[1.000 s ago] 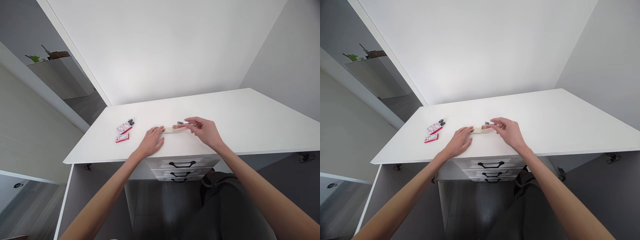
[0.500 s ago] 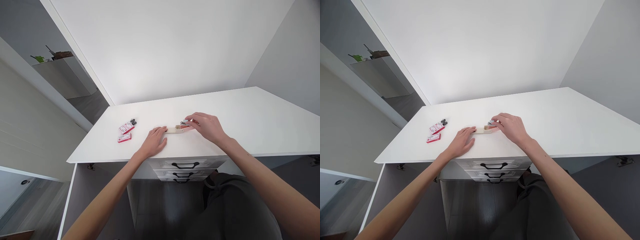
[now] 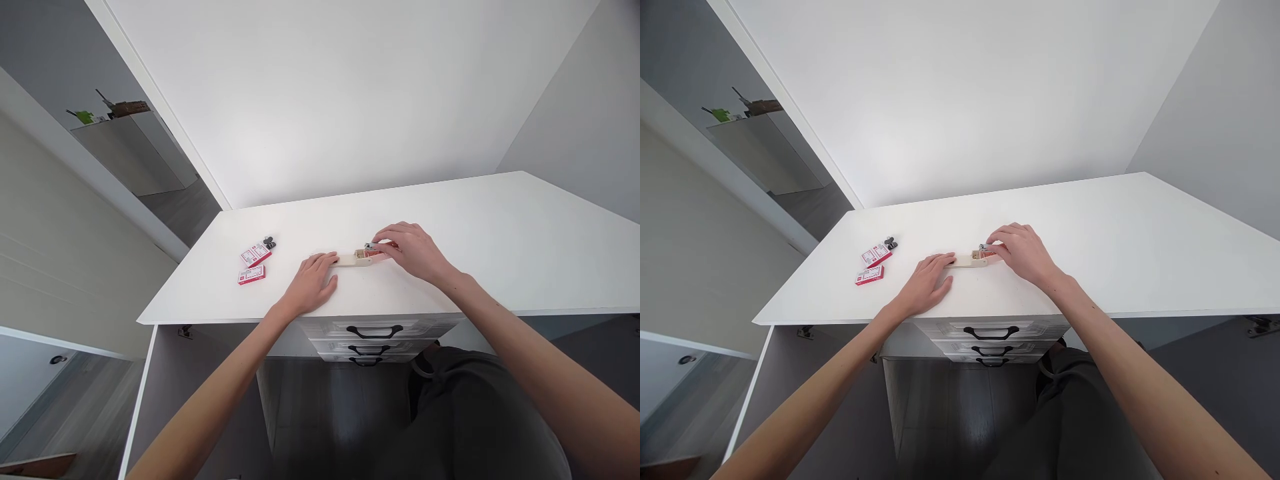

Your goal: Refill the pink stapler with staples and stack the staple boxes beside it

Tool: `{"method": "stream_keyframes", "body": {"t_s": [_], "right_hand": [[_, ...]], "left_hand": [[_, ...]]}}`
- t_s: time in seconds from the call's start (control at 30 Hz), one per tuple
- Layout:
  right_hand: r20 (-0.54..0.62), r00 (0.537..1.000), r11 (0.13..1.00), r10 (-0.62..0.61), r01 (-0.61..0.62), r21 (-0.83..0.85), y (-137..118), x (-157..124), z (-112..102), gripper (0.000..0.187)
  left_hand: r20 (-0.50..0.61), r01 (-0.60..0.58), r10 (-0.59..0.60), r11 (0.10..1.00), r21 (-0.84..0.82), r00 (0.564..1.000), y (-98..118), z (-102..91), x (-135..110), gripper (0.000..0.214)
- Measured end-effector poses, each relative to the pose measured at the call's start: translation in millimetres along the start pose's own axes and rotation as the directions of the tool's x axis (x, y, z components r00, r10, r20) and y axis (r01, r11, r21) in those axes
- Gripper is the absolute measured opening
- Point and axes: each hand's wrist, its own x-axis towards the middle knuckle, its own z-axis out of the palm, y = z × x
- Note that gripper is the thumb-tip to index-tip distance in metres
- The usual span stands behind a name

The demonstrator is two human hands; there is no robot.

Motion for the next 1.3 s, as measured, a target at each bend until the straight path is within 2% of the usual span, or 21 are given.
{"method": "stream_keyframes", "body": {"t_s": [0.3, 0.73, 0.9, 1.0, 1.13, 1.3], "right_hand": [[0.026, 0.999, 0.999, 0.024, -0.025, 0.041, -2, -1, -5, 0.034], [0.049, 0.999, 1.0, -0.011, 0.011, -0.005, 1, -8, -5, 0.036], [-0.049, 0.995, 0.997, 0.083, -0.083, -0.007, 14, -26, -16, 0.05], [-0.023, 0.976, 0.976, 0.215, -0.214, 0.037, 24, -36, -22, 0.057], [0.044, 0.931, 0.91, 0.362, -0.364, 0.198, 27, -43, -24, 0.058], [0.04, 0.907, 0.796, 0.418, -0.388, 0.464, 10, -41, -25, 0.058]], "left_hand": [[0.006, 0.006, -0.006, 1.0, -0.001, 1.0, -1, 0.0, 0, 0.044], [0.0, 0.005, -0.005, 1.0, -0.004, 1.0, -1, -0.4, 0, 0.044], [-0.008, -0.004, 0.004, 1.0, -0.007, 1.0, 0, -0.2, 0, 0.045], [-0.006, -0.01, 0.01, 1.0, -0.006, 1.0, -1, 0.3, 0, 0.045], [-0.029, 0.01, -0.01, 1.0, 0.01, 1.0, -2, 1.9, -1, 0.043], [-0.056, 0.044, -0.042, 0.999, 0.031, 0.998, -3, 3.9, -1, 0.043]]}}
